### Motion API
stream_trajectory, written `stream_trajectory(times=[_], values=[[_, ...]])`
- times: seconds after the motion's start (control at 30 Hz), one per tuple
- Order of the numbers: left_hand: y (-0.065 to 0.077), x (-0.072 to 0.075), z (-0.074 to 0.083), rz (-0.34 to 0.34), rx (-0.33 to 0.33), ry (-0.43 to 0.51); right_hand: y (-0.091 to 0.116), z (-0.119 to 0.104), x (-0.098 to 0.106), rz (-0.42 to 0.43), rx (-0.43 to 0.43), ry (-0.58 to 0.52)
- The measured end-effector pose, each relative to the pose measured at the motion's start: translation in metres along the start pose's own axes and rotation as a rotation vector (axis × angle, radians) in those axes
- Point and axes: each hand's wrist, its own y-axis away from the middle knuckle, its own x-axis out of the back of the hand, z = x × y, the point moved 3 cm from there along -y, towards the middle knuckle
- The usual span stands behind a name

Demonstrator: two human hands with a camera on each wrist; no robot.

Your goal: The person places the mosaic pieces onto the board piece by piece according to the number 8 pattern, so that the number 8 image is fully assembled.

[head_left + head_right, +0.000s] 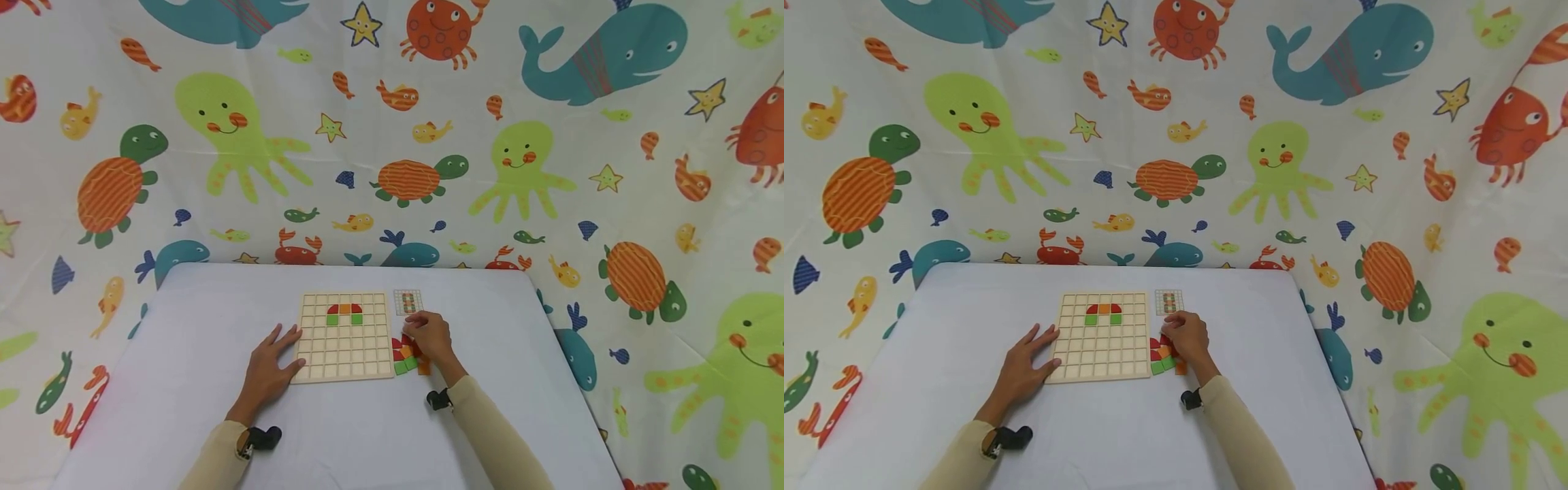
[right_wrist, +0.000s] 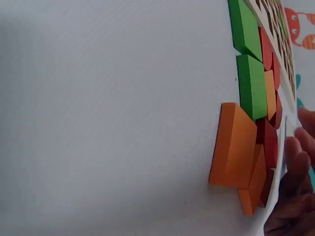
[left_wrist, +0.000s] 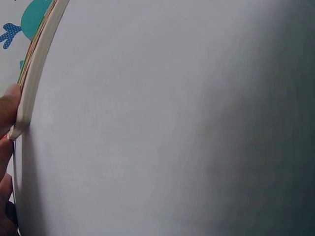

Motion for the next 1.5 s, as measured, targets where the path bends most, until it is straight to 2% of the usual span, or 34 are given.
stream_trajectory(times=[0.1,0.3,0.47,0.63,0.9,1.13,1.3,1.5], values=[[-0.001,0.001,0.000,-0.005,0.005,0.000,0.004,0.001,0.003,-0.032,-0.013,0.051],[-0.001,0.002,0.000,0.000,0.006,0.004,0.011,-0.001,0.003,-0.081,0.026,0.202],[-0.001,0.002,-0.001,0.009,0.001,0.005,0.012,-0.002,0.000,-0.108,0.071,0.220],[0.000,0.001,-0.002,0.003,0.003,-0.001,0.010,-0.002,-0.003,-0.116,0.125,0.185],[0.001,-0.001,-0.003,0.005,0.008,0.000,0.015,-0.020,-0.011,-0.076,0.290,0.056],[0.001,-0.003,-0.003,0.012,0.012,0.009,0.019,-0.040,-0.024,-0.113,0.339,-0.030],[0.001,-0.002,-0.003,0.004,0.017,-0.001,0.019,-0.053,-0.037,-0.096,0.405,-0.057],[0.001,-0.001,-0.002,0.002,0.017,-0.005,0.019,-0.069,-0.051,-0.122,0.410,-0.068]])
